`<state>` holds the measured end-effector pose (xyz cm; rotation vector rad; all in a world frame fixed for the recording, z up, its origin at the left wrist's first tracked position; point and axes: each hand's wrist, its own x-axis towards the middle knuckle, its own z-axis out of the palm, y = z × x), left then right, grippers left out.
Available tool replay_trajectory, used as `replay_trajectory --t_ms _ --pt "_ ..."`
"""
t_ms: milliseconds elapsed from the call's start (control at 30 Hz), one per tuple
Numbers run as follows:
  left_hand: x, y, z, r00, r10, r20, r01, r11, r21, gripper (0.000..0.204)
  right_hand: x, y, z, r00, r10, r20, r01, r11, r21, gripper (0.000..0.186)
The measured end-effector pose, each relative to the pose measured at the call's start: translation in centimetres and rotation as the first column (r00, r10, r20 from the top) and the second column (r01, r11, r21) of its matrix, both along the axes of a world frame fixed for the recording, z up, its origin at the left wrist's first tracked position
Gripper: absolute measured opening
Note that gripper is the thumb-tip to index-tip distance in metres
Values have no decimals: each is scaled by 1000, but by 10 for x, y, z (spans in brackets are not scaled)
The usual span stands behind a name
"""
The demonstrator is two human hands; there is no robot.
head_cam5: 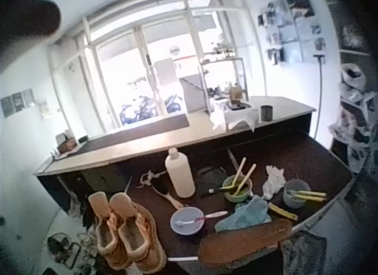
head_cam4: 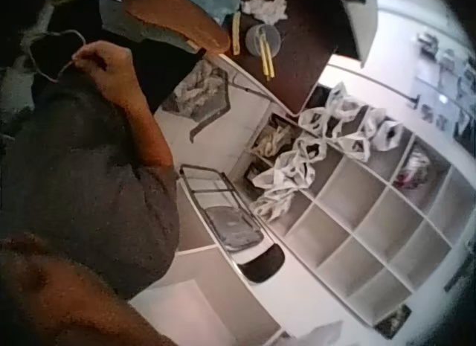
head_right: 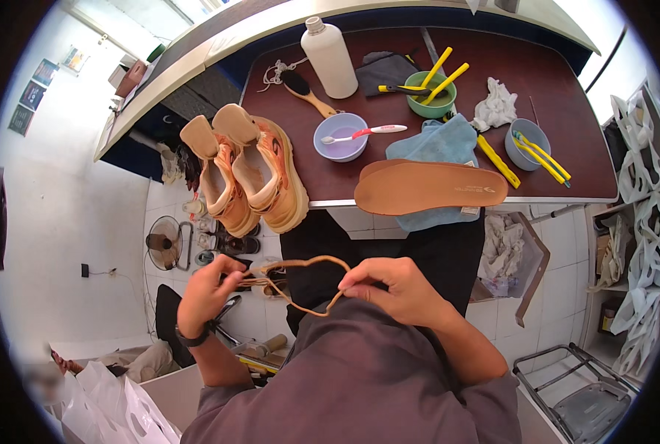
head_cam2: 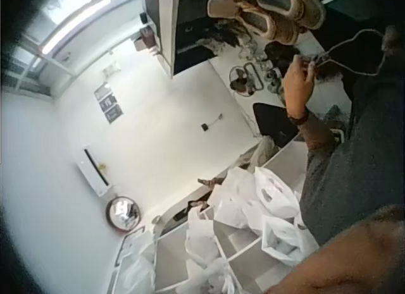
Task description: Checking and refurbishing shoes by inspecting insoles, lacing, and organizing pairs at a repair bench.
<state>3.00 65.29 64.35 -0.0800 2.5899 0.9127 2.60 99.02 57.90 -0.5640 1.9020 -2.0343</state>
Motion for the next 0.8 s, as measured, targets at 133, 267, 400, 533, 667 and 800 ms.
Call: replay_trajectory --t_ms 133,267,400,533,667,800 --pt "-2 48 -27 872 -364 -327 404 913 61 64 5 1 17 969 154 -193 -125 980 156 10" --pt "6 107 -36 847 -396 -354 531 647 547 59 5 0 26 909 154 -387 -53 964 260 10" --pt "7 127 -39 901 -275 -335 421 735 531 42 7 6 33 923 22 -385 79 966 246 10" --pt "13 128 -46 829 -78 -553 430 721 543 26 12 2 27 966 -185 -181 190 982 12 14" --pt "19 127 -51 896 105 -432 292 595 749 20 13 -7 18 944 -278 -178 249 954 -169 17" --pt "19 130 -53 953 148 -263 185 403 896 17 18 -14 17 949 -302 -92 272 931 -243 19"
